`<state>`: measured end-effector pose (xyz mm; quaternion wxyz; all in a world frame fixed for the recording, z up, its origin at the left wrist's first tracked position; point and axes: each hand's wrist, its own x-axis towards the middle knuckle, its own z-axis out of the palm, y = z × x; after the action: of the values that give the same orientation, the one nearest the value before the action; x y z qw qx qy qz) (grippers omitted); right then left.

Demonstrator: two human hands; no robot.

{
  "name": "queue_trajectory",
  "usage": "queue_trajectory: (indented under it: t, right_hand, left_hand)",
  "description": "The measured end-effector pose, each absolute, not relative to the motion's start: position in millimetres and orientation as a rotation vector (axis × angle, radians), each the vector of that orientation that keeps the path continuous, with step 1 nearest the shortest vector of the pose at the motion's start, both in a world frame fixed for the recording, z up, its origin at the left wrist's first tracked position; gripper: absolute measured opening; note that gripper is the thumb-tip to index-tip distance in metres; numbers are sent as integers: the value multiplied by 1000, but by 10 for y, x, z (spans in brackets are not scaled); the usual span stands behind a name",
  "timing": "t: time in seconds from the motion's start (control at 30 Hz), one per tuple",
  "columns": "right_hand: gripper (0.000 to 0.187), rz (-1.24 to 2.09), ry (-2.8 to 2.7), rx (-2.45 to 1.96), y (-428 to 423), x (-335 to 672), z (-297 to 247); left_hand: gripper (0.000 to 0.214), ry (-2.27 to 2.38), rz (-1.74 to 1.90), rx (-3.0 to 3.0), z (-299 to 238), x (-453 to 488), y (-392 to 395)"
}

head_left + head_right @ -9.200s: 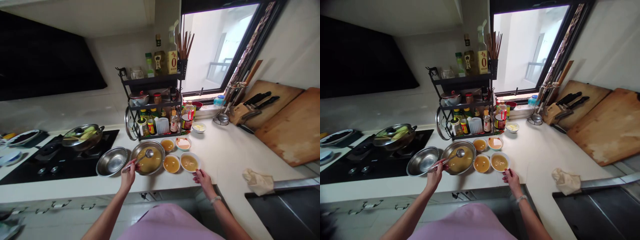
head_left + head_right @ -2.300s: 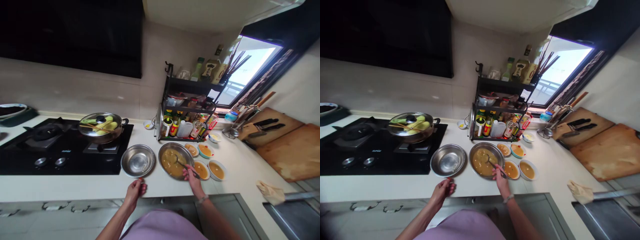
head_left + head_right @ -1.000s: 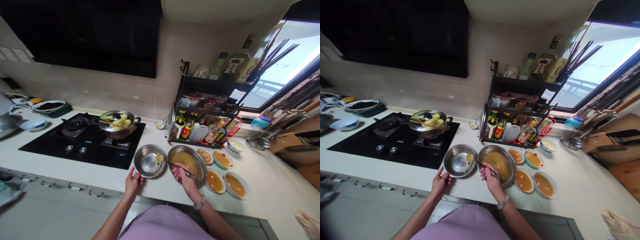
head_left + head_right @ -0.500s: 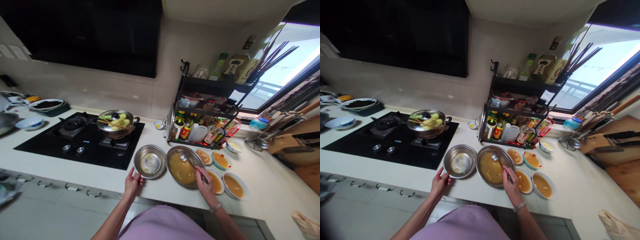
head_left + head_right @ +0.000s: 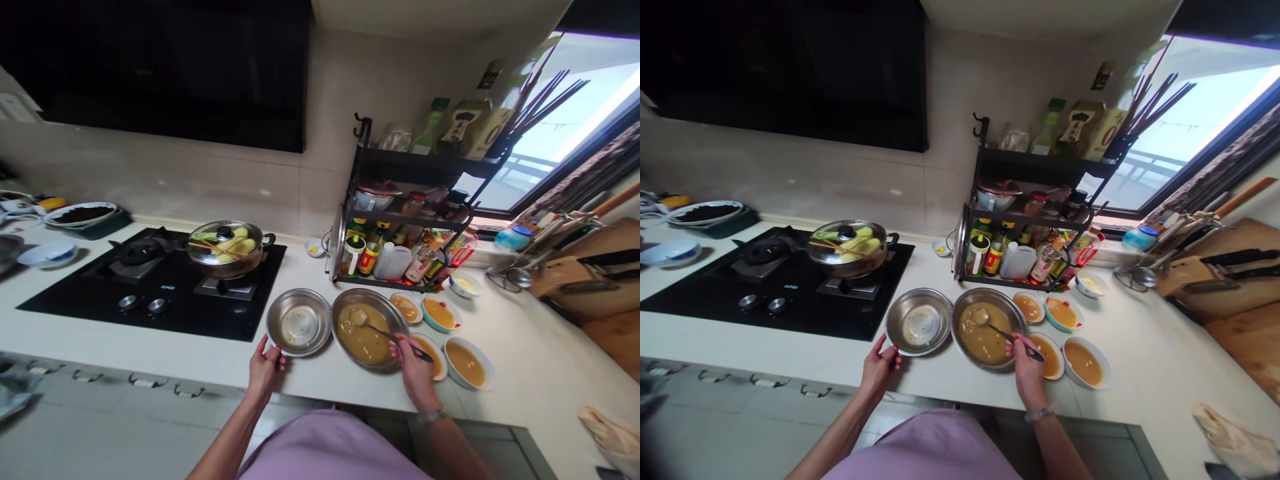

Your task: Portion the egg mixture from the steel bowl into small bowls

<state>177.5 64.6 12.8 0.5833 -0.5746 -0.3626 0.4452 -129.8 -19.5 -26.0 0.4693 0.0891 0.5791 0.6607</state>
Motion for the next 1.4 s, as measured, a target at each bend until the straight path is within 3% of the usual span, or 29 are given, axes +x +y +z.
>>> queue_trajectory:
  t: [0.33, 0.6, 0.83, 0.97, 1.17, 1.4]
  right_hand:
    - [33, 1077, -960, -1277, 581, 1623, 441]
    - [32, 1078, -1296, -1161, 456, 1226, 389]
    - [25, 584, -1946, -809, 296, 1240, 397]
    - [27, 416, -1902, -863, 399, 1461, 368]
    - [23, 500, -1738, -1155, 485, 1859, 78]
    - [26, 964, -1147, -1394, 387, 1755, -21]
  left_hand:
    - [81, 1429, 1615, 250, -231, -1297, -201]
    - [85, 1420, 1616, 278, -237, -1298, -211]
    - [89, 1411, 1624, 285, -271, -1304, -211]
    - [87, 1420, 1625, 260, -259, -1302, -204]
    - [83, 1440, 1602, 233, -219, -1297, -199]
    - [80, 1450, 1597, 239, -213, -1298, -204]
